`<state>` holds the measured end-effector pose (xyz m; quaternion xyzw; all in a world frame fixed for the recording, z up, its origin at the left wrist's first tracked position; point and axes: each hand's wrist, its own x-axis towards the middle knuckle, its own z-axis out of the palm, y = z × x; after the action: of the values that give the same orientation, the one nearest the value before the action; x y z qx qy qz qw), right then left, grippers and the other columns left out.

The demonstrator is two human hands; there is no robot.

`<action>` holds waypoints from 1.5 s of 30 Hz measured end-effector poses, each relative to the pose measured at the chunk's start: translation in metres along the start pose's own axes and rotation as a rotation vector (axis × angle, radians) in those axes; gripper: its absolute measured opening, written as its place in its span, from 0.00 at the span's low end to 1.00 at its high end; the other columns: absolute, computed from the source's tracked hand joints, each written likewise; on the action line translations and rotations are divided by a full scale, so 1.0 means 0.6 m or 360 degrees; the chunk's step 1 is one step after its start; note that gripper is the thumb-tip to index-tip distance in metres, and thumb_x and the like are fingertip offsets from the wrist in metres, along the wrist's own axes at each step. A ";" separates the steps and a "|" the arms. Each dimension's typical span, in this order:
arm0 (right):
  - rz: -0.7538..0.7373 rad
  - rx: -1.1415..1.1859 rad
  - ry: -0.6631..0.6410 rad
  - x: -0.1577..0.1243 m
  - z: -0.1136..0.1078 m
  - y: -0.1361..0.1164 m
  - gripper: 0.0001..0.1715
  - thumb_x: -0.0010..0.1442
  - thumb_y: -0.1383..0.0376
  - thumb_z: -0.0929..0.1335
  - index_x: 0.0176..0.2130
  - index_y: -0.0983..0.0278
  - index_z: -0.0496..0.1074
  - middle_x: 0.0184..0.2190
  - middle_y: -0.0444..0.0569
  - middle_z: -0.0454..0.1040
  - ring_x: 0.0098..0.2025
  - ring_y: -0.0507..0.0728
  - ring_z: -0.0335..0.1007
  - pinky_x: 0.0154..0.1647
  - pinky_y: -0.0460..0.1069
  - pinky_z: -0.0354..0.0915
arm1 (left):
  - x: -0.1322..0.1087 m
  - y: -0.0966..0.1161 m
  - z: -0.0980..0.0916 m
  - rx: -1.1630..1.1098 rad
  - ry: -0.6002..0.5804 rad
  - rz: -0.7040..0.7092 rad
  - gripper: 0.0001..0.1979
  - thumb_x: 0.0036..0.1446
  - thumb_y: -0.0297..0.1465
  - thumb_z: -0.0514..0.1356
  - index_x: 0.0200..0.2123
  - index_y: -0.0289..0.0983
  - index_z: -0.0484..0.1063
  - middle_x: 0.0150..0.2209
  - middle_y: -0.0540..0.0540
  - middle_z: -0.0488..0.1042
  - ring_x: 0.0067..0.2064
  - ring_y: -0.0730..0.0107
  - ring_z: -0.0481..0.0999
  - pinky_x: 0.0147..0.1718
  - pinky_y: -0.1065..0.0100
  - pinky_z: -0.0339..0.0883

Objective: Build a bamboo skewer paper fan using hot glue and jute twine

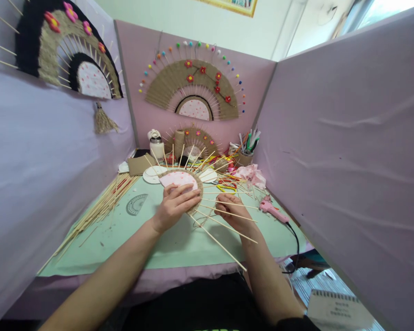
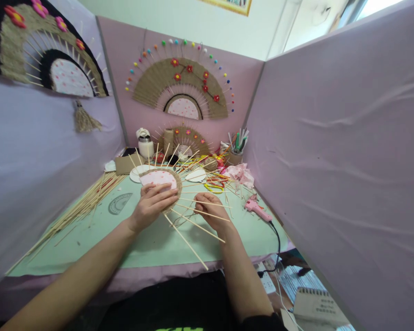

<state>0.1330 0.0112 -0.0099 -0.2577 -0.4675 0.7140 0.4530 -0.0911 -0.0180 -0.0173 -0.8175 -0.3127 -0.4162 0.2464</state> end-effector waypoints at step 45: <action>-0.0791 -0.0501 0.0674 -0.023 -0.077 -0.027 0.09 0.49 0.64 0.73 0.30 0.61 0.70 0.26 0.42 0.69 0.29 0.51 0.66 0.33 0.47 0.62 | -0.014 -0.021 -0.022 -0.0044 -0.0002 -0.0090 0.18 0.62 0.22 0.51 0.51 0.42 0.70 0.50 0.46 0.76 0.56 0.65 0.69 0.55 0.57 0.52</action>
<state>0.1827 0.0215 -0.0162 -0.3449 -0.5159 0.4322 0.6543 -0.1108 -0.0209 -0.0152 -0.8119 -0.3302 -0.4268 0.2230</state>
